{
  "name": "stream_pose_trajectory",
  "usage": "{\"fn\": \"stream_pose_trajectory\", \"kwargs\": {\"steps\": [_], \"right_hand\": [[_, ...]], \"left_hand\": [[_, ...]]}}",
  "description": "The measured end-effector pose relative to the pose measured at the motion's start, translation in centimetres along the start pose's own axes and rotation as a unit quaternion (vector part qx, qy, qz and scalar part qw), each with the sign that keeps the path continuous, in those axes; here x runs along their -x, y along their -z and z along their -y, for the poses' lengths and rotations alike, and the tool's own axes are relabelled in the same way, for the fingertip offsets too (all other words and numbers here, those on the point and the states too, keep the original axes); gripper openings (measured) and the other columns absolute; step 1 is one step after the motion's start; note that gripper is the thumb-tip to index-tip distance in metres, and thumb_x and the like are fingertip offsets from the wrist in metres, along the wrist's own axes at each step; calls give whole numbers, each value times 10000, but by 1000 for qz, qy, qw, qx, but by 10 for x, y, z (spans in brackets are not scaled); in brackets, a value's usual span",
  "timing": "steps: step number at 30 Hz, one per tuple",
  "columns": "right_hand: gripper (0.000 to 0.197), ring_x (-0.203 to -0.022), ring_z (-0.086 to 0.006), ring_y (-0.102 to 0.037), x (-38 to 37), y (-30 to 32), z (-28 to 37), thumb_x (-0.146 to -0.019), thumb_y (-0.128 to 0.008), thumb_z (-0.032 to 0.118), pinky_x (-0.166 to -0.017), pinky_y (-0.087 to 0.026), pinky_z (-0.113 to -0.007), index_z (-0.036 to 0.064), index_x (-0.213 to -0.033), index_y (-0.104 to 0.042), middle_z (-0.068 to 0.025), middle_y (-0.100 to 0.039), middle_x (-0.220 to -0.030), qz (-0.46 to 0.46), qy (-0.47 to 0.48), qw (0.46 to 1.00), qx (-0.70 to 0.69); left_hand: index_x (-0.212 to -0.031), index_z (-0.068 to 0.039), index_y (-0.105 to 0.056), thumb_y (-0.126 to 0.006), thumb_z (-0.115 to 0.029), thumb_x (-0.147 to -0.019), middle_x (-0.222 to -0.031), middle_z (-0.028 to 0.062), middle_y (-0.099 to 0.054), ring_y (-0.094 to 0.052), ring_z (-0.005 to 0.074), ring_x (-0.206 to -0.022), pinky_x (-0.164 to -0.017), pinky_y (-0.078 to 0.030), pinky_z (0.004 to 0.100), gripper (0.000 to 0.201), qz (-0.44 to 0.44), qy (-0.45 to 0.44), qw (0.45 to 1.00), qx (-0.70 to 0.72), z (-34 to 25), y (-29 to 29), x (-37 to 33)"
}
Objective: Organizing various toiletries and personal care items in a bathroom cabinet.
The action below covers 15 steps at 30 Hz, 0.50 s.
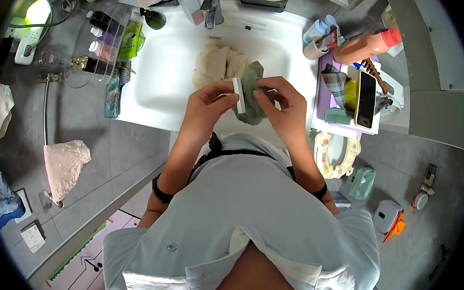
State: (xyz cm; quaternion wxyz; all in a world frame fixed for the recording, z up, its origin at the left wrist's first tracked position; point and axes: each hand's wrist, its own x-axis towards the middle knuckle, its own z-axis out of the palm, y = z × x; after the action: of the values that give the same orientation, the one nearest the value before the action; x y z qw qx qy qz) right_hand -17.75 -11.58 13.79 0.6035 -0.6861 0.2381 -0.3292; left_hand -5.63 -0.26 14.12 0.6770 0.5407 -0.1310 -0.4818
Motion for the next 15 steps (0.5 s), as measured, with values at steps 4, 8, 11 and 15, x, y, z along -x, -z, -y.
{"fn": "stream_pose_trajectory", "kwargs": {"steps": [4,8,11,15], "right_hand": [[211,-708,-150,-590,-1,-1,0,-720,-628,10,-634,-466,-243,25,-927,-589,-82,-600,-819,40,62,992,98],[278,-682,-155,-578,2,-9,6,-716,-628,14,-620,-454,-243,47,-989,-592,-76,-601,-811,9,-11,999,32],[361,-687,-157,-573,3,-8,8,-719,-622,18,-630,-456,-248,83,-1072,-582,-70,-601,-820,53,-28,996,61],[379,-705,-103,-557,3,-9,11,-744,-585,-39,-619,-444,-218,69,-1107,-583,-45,-580,-800,93,43,990,102]], "left_hand": [[-1008,20,-562,-558,-29,-805,-938,71,-590,-568,142,-863,-811,-463,279,209,0,-19,1000,-16,1,3,-2],[-1008,32,-573,-578,-31,-794,-929,67,-599,-562,118,-854,-768,-452,231,224,-15,-9,1000,9,-1,4,-2],[-1010,31,-573,-578,-37,-794,-927,70,-599,-563,119,-847,-778,-455,237,227,-15,-7,1000,11,1,8,-3],[-1003,23,-576,-575,-38,-795,-926,69,-600,-566,122,-856,-793,-459,244,216,-15,-6,1000,10,2,12,-3]]}}
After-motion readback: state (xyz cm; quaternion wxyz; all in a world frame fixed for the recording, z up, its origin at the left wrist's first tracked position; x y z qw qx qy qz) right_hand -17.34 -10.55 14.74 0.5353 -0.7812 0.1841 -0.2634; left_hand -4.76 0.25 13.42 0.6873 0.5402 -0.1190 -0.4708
